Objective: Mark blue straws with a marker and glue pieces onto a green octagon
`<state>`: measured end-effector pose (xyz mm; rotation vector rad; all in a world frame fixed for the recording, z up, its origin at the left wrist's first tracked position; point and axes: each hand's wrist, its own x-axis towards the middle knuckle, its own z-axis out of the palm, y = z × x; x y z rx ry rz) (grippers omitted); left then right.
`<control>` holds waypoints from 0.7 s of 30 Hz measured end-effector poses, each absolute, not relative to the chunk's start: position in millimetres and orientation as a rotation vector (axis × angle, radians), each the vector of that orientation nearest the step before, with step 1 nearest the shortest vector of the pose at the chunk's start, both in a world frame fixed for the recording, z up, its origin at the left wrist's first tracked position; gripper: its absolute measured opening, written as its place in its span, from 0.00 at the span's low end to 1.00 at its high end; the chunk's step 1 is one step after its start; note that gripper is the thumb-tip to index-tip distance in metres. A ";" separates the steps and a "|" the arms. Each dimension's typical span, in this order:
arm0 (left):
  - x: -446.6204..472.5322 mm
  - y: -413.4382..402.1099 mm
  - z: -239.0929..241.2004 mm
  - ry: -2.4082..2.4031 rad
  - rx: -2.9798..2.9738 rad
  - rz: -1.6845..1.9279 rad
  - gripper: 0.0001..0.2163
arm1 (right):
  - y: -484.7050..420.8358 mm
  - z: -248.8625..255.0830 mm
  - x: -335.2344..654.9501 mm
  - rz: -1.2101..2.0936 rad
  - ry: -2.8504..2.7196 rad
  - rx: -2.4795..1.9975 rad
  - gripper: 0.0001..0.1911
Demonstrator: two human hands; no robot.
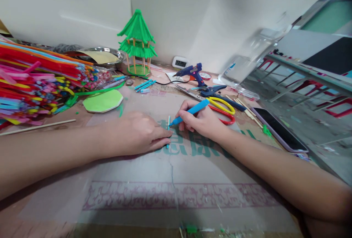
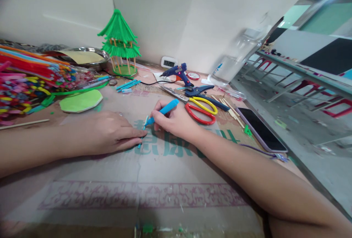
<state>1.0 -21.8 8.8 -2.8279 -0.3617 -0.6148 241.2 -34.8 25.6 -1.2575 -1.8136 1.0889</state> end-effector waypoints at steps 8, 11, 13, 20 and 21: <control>2.7 -21.9 8.8 -0.356 -2.837 -0.630 0.19 | -33.5 23.1 240.0 0.991 -1.765 -1.278 0.10; 3.2 -22.0 8.4 -0.366 -2.845 -0.607 0.18 | -32.9 23.3 239.0 0.966 -1.746 -1.318 0.10; 2.8 -21.9 8.3 -0.383 -2.855 -0.580 0.17 | -33.2 23.9 239.1 0.964 -1.739 -1.326 0.10; 0.9 -22.5 9.0 -0.381 -2.846 -0.576 0.18 | -35.8 25.4 241.0 1.068 -1.816 -1.243 0.11; 0.9 -22.7 9.0 -0.378 -2.849 -0.578 0.18 | -35.5 25.3 240.8 1.057 -1.806 -1.252 0.10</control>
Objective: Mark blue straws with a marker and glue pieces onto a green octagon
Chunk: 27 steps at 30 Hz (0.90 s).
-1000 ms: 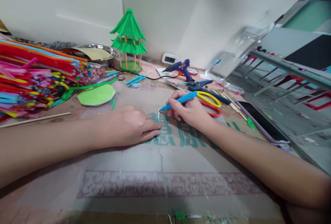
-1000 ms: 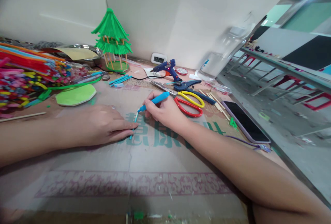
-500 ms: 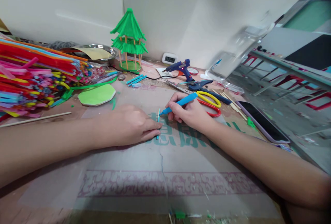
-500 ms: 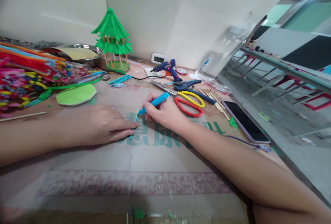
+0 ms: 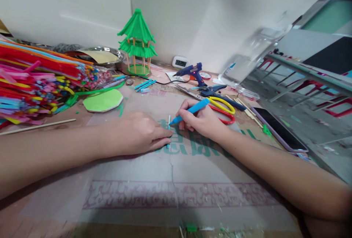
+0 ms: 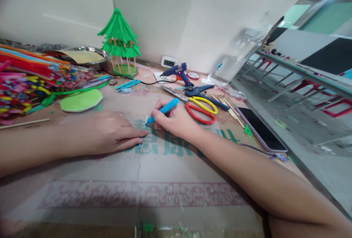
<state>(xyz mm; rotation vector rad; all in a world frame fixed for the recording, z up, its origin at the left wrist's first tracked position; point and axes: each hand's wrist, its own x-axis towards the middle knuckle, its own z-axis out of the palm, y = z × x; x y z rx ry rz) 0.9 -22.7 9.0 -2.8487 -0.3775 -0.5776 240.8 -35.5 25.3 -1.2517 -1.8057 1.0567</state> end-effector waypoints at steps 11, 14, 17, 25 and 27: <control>1.7 -22.4 9.4 -0.398 -2.894 -0.563 0.17 | -28.7 23.6 241.3 0.905 -1.723 -1.321 0.10; 1.6 -22.8 9.8 -0.405 -2.885 -0.542 0.18 | -29.9 23.9 241.9 0.929 -1.737 -1.323 0.10; 1.6 -22.6 9.4 -0.386 -2.873 -0.556 0.18 | -30.2 23.4 242.3 0.950 -1.755 -1.320 0.09; 2.2 -21.8 7.5 -0.377 -2.889 -0.606 0.18 | -28.1 21.8 241.4 0.919 -1.742 -1.293 0.10; 2.4 -21.6 6.9 -0.375 -2.894 -0.601 0.18 | -28.2 22.0 241.4 0.917 -1.747 -1.288 0.10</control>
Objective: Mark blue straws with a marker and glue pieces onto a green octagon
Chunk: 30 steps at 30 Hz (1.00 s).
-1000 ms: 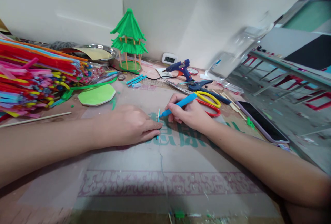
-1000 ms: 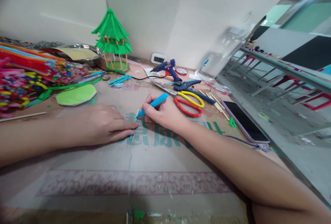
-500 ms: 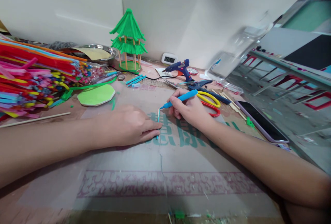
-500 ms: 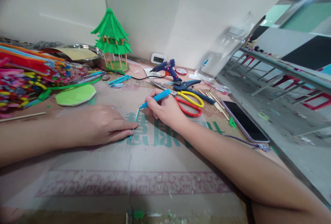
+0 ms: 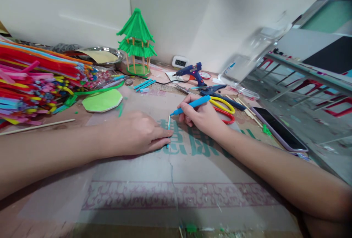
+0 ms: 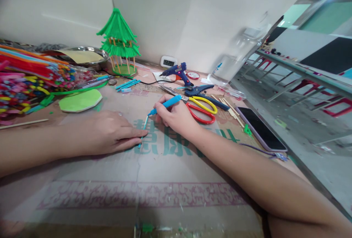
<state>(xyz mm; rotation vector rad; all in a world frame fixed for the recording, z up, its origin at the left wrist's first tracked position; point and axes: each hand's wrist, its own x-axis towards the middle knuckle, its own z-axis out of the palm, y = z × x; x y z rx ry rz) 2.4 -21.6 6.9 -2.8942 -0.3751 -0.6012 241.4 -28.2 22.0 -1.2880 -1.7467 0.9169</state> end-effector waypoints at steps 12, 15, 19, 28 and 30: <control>1.5 -22.8 9.6 -0.399 -2.927 -0.525 0.18 | -33.5 25.2 240.4 1.033 -1.767 -1.304 0.11; 2.1 -22.5 9.3 -0.390 -2.911 -0.534 0.18 | -33.0 24.1 241.2 1.007 -1.752 -1.298 0.11; 2.6 -21.9 7.5 -0.384 -2.908 -0.554 0.17 | -31.0 23.7 241.1 0.925 -1.707 -1.316 0.09; 1.6 -21.6 6.9 -0.382 -2.900 -0.536 0.17 | -37.1 27.0 240.8 1.048 -1.812 -1.248 0.10; 1.7 -21.9 7.4 -0.380 -2.901 -0.536 0.17 | -37.1 26.4 241.9 1.047 -1.817 -1.230 0.10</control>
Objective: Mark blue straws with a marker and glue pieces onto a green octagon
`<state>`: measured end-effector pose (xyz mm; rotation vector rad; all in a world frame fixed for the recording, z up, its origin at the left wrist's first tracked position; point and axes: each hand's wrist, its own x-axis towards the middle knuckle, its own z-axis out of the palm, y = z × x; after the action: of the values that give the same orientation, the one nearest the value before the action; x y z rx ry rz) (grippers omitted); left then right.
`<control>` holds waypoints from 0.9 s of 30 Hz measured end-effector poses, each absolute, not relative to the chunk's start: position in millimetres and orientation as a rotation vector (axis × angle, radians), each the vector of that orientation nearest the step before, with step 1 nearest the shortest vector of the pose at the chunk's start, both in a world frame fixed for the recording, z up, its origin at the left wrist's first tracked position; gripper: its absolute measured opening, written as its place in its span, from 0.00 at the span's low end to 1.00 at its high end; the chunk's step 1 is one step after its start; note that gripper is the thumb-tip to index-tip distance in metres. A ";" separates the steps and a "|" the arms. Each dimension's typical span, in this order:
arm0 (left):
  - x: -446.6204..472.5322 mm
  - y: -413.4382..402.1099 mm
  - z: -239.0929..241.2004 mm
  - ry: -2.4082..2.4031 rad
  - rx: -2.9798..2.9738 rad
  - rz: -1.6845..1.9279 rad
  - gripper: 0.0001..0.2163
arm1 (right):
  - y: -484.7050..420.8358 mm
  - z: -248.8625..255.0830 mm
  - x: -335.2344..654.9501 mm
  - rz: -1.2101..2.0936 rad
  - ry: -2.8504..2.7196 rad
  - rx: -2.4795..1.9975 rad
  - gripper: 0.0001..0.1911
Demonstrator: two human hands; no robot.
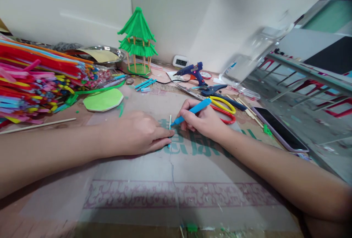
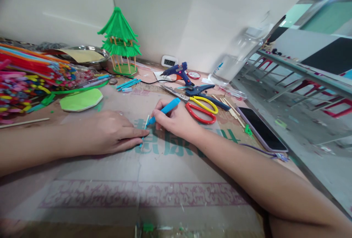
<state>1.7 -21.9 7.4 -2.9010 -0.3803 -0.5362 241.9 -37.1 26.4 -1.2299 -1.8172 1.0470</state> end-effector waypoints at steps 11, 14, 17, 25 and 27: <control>1.3 -21.9 7.8 -0.383 -2.913 -0.542 0.17 | -30.8 23.6 241.7 0.961 -1.770 -1.274 0.09; 1.3 -21.7 7.6 -0.381 -2.911 -0.544 0.17 | -27.3 22.5 242.5 0.914 -1.751 -1.292 0.09; 2.1 -21.7 7.6 -0.377 -2.894 -0.553 0.18 | -27.7 22.7 242.8 0.923 -1.743 -1.281 0.09; 2.4 -21.8 6.5 -0.375 -2.894 -0.563 0.18 | -27.1 21.3 240.9 0.911 -1.746 -1.294 0.09; 2.2 -21.8 6.8 -0.376 -2.902 -0.564 0.18 | -25.9 21.0 241.1 0.892 -1.720 -1.293 0.09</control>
<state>2.2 -21.8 6.8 -2.9019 -0.3756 -0.5637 241.1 -25.9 21.0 -1.2927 -1.7205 0.8918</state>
